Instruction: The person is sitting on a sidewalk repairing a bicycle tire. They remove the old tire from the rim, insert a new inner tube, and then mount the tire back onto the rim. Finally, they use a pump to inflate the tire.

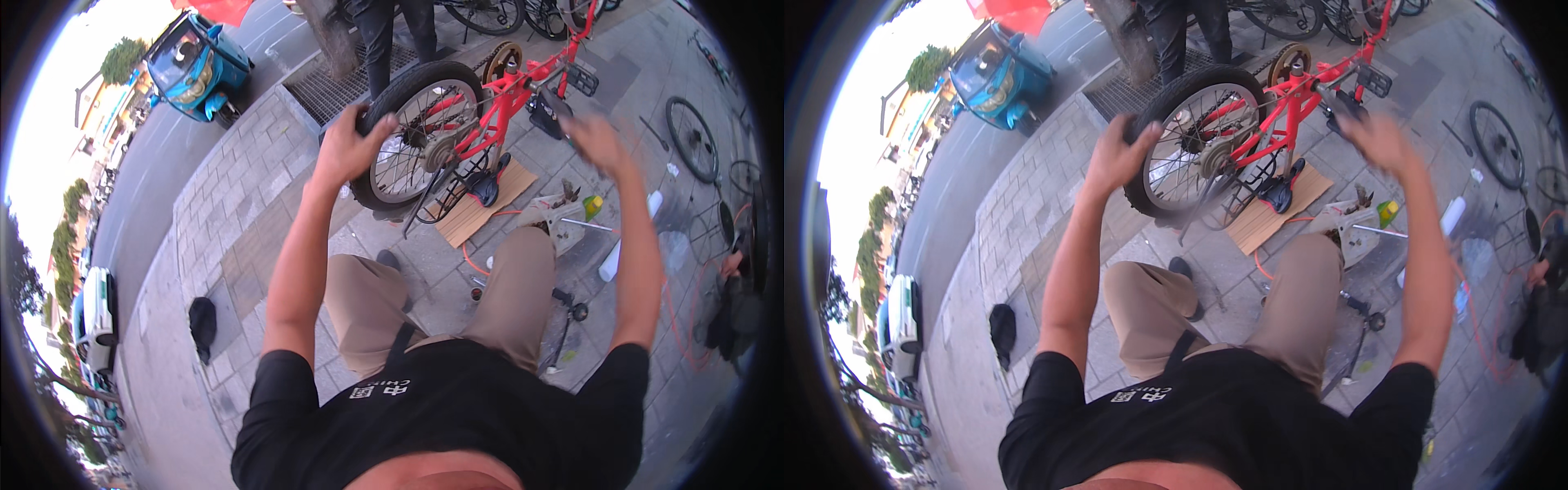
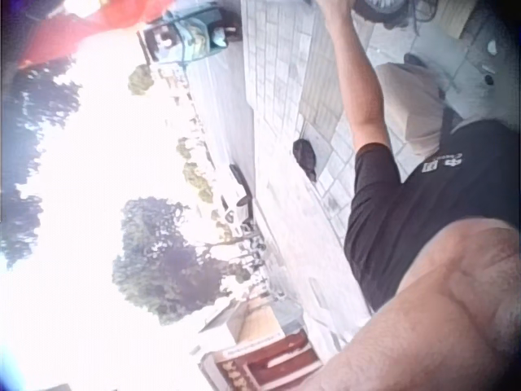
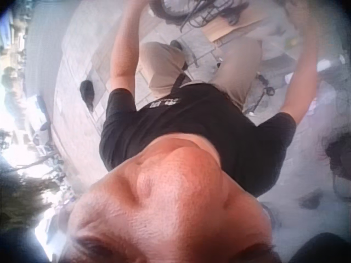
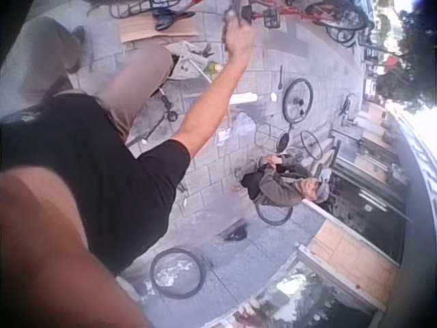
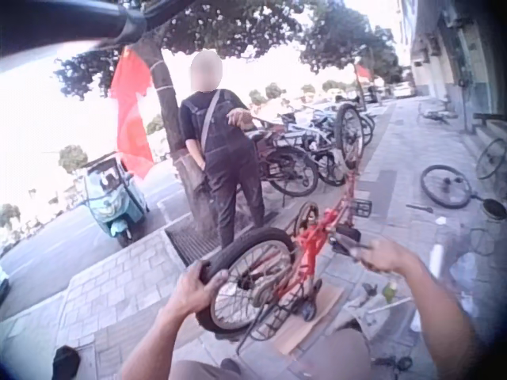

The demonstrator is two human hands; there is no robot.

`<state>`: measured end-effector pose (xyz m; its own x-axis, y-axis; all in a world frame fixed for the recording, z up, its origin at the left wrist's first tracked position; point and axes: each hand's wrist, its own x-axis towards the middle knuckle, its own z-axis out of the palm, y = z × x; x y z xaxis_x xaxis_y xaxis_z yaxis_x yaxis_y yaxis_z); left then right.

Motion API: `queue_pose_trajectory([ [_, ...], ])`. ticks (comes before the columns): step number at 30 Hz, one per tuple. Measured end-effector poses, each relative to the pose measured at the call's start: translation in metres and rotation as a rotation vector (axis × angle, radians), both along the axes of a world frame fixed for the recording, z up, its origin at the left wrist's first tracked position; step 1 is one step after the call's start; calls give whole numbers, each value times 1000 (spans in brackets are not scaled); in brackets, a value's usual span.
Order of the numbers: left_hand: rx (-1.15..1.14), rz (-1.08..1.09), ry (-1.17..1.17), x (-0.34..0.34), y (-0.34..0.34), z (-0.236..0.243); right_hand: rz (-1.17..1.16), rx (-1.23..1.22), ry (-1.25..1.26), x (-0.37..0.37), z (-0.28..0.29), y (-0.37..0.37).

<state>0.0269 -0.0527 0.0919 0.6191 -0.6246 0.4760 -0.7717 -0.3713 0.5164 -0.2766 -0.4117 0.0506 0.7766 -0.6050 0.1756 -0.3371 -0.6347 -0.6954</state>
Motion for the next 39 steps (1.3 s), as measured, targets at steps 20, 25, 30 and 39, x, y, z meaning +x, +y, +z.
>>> queue_pose_trajectory([
  [20,99,54,363,-9,11,-6,-425,650,828,-374,-617,343],
  [25,27,-61,531,-6,20,-39,-484,744,820,-354,-565,316],
  [30,63,-17,248,-8,10,-16,-629,390,468,-297,-454,179],
  [39,125,1,408,10,8,-11,-212,93,-464,19,-83,56],
])
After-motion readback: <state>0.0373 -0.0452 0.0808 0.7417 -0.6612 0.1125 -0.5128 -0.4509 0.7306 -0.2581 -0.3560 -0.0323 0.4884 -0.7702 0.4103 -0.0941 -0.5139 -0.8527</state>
